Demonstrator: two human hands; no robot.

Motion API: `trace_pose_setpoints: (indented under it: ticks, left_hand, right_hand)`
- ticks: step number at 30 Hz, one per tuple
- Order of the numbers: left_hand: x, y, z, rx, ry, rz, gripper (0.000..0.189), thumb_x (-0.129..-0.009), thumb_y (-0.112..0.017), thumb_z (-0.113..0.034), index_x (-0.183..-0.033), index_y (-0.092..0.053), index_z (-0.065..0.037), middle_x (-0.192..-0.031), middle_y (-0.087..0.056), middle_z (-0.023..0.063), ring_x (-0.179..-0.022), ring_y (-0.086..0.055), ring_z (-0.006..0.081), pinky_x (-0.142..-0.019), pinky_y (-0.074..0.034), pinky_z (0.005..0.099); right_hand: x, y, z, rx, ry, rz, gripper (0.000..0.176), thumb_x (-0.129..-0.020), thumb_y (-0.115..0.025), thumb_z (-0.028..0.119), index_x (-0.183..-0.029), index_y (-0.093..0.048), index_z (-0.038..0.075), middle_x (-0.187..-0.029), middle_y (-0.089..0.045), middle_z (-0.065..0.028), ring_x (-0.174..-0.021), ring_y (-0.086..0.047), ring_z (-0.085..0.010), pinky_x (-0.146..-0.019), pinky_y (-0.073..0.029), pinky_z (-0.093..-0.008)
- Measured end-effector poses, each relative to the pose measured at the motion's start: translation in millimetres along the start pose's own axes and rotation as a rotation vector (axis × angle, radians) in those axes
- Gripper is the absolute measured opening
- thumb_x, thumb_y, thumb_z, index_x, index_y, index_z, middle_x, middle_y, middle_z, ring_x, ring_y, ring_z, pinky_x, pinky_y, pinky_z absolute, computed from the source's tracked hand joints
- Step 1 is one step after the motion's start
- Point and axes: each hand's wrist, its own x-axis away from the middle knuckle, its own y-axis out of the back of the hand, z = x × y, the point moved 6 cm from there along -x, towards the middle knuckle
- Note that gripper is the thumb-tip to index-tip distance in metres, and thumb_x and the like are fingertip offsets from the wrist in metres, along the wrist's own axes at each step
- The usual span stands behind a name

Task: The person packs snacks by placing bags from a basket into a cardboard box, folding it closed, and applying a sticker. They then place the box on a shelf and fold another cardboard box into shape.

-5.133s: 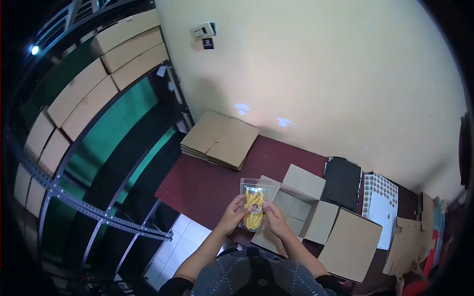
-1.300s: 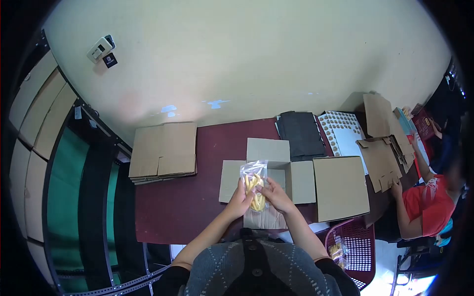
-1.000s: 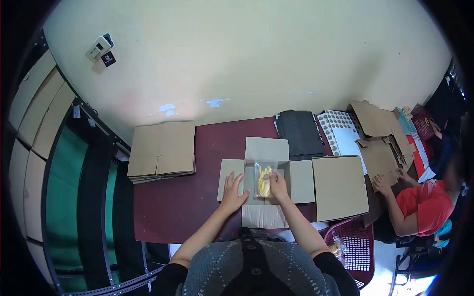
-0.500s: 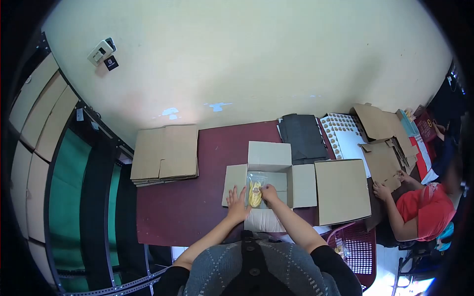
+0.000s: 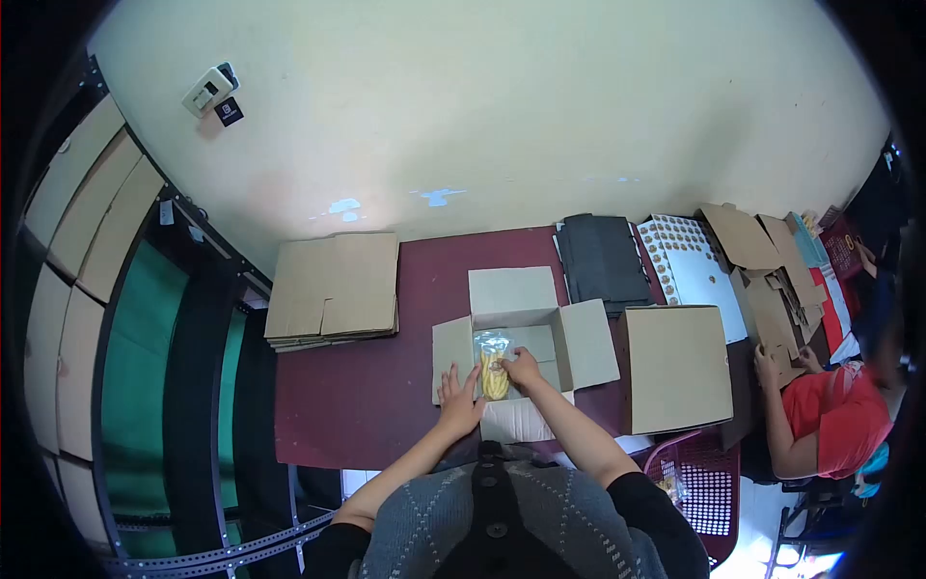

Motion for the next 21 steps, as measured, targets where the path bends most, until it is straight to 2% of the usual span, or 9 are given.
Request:
trace_pose_setpoints:
  ticks: [2,4,5,7,10,15,17,18,21]
  left_hand:
    - [-0.3,1.4,1.9,0.009,-0.008,-0.011,0.070,-0.080,-0.055,-0.022,-0.143,-0.025,-0.025,-0.146,-0.008,0.0264,-0.133,-0.010,0.0508,-0.105,-0.014,0.0597]
    - [-0.9,1.3,4.5,0.053,-0.010,-0.007,0.069,-0.079,-0.056,-0.023,-0.142,-0.027,-0.026,-0.146,-0.008,0.0270,-0.133,-0.010,0.0507,-0.105,-0.015,0.0591]
    - [-2.1,1.5,6.7,0.053,-0.011,-0.007,0.069,-0.079,-0.056,-0.023,-0.142,-0.027,-0.026,-0.146,-0.008,0.0270,-0.133,-0.010,0.0507,-0.105,-0.015,0.0591]
    - [-4.5,3.0,9.5,0.068,-0.019,-0.007,0.070,-0.079,-0.056,-0.021,-0.142,-0.027,-0.026,-0.146,-0.009,0.0263,-0.133,-0.010,0.0505,-0.105,-0.015,0.0593]
    - [-6.6,5.8,5.8,0.056,0.001,0.024,0.069,-0.079,-0.056,-0.018,-0.142,-0.028,-0.025,-0.146,-0.010,0.0263,-0.133,-0.009,0.0508,-0.104,-0.014,0.0611]
    - [-9.1,5.2,-11.6,-0.004,-0.004,-0.017,0.069,-0.077,-0.054,-0.013,-0.141,-0.028,-0.016,-0.144,-0.010,0.0289,-0.133,-0.005,0.0516,-0.102,-0.010,0.0670]
    - [-1.1,16.4,-37.8,-0.032,-0.126,-0.100,0.068,-0.077,-0.055,-0.014,-0.140,-0.029,-0.015,-0.144,-0.011,0.0287,-0.133,-0.005,0.0521,-0.102,-0.009,0.0678]
    - [1.8,19.4,-50.9,-0.009,-0.151,-0.098,0.067,-0.076,-0.055,-0.015,-0.139,-0.031,-0.014,-0.145,-0.012,0.0263,-0.134,-0.006,0.0496,-0.103,-0.008,0.0660]
    - [7.8,9.3,-79.3,0.055,-0.302,-0.078,0.065,-0.075,-0.056,-0.016,-0.137,-0.035,-0.014,-0.145,-0.016,0.0232,-0.135,-0.008,0.0459,-0.104,-0.007,0.0639]
  right_hand:
    - [10.5,14.0,24.8,0.083,0.049,-0.043,0.047,-0.076,-0.070,0.019,-0.111,-0.049,-0.005,-0.086,-0.062,-0.0170,-0.074,-0.063,-0.0291,-0.065,-0.051,-0.0369]
    - [15.1,20.9,40.3,0.307,0.021,0.016,0.059,-0.074,-0.069,0.024,-0.120,-0.047,-0.005,-0.100,-0.061,-0.0226,-0.089,-0.062,-0.0358,-0.077,-0.050,-0.0388]
    - [20.4,24.9,47.5,0.308,0.021,0.015,0.059,-0.074,-0.069,0.024,-0.120,-0.047,-0.005,-0.100,-0.061,-0.0226,-0.089,-0.062,-0.0358,-0.077,-0.050,-0.0388]
    - [34.9,41.6,71.2,0.306,0.188,-0.166,0.061,-0.075,-0.067,0.024,-0.125,-0.046,-0.004,-0.112,-0.056,-0.0260,-0.105,-0.055,-0.0379,-0.089,-0.045,-0.0390]
    - [46.8,62.0,90.0,0.214,0.256,-0.130,0.058,-0.077,-0.064,0.025,-0.125,-0.048,-0.003,-0.118,-0.052,-0.0264,-0.112,-0.051,-0.0368,-0.094,-0.042,-0.0387]
    - [66.3,107.7,92.8,0.120,0.296,-0.149,0.047,-0.080,-0.061,0.019,-0.122,-0.052,-0.001,-0.117,-0.055,-0.0232,-0.108,-0.054,-0.0356,-0.094,-0.042,-0.0381]
    - [89.2,135.3,95.1,-0.058,0.335,-0.223,0.042,-0.082,-0.060,0.015,-0.120,-0.053,0.001,-0.115,-0.056,-0.0218,-0.107,-0.055,-0.0317,-0.090,-0.044,-0.0358]
    - [97.6,146.2,86.1,-0.048,0.370,-0.333,0.035,-0.084,-0.058,0.014,-0.117,-0.056,0.001,-0.109,-0.059,-0.0196,-0.104,-0.057,-0.0288,-0.087,-0.046,-0.0340]
    - [144.5,184.2,65.6,-0.129,0.308,-0.507,0.031,-0.085,-0.058,0.013,-0.114,-0.058,0.001,-0.103,-0.061,-0.0180,-0.100,-0.059,-0.0277,-0.085,-0.046,-0.0331]
